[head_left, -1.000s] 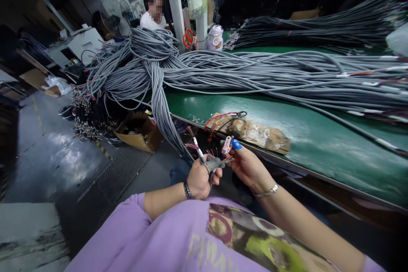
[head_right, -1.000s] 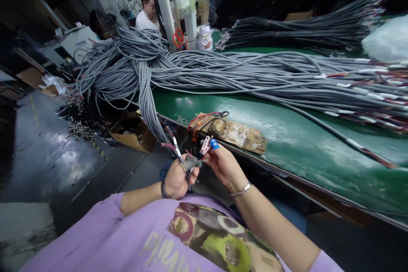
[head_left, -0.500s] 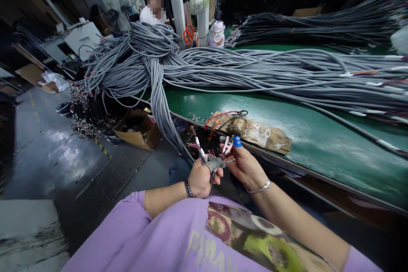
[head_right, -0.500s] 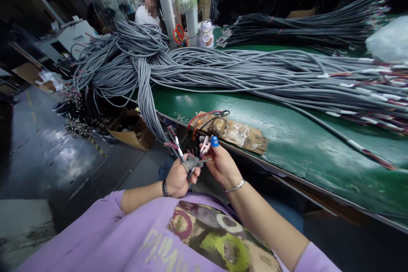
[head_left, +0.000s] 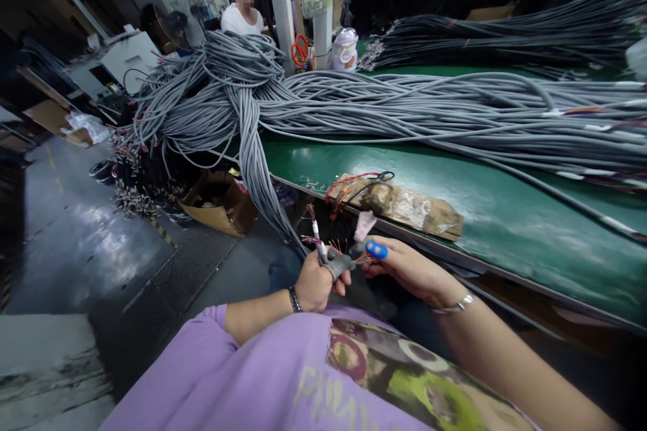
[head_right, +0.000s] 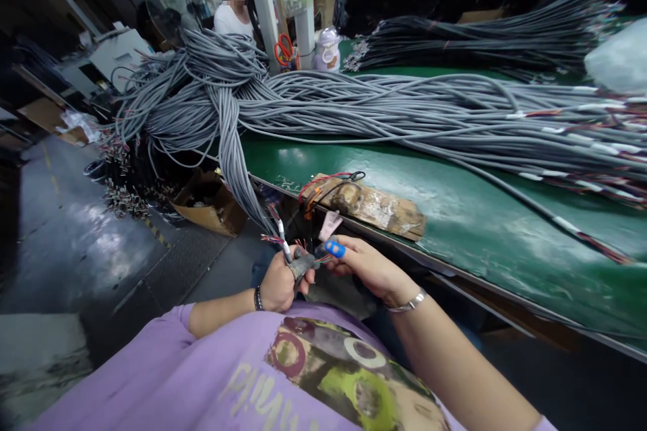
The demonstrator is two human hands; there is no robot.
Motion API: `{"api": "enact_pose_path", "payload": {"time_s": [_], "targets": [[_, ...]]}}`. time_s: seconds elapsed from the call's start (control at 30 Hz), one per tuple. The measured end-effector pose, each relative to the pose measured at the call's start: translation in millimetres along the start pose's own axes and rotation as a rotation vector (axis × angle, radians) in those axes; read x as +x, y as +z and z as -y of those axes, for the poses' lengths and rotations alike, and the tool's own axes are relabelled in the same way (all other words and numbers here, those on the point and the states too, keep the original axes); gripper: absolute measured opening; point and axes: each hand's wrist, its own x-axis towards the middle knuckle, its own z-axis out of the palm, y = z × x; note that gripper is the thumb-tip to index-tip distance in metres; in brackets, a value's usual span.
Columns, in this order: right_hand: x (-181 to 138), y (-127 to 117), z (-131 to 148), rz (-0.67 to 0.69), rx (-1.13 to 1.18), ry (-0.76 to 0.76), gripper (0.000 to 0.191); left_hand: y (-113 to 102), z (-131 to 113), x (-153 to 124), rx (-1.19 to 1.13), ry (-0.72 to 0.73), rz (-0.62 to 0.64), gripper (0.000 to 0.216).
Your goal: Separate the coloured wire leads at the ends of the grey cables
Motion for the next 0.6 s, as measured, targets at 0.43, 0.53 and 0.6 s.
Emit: {"api": "enact_pose_path", "payload": {"time_s": [0.43,0.53,0.6], "targets": [[0.1,14.9,9.9,-0.006,-0.318,-0.063,0.034,-2.2,-3.8,-3.0,0.175,-0.098,0.222,0.044],[-0.3,9.9,2.9,-0.048,-0.219,-0.065,0.035,-2.4,-4.2,-4.2,0.126,-0.066,0.169,0.045],[0.2,4.0,-3.6,-0.074,-0.127,-0.078,0.036,-2.2,-3.9,-4.3,0.091,-0.047,0.134,0.046]]}}
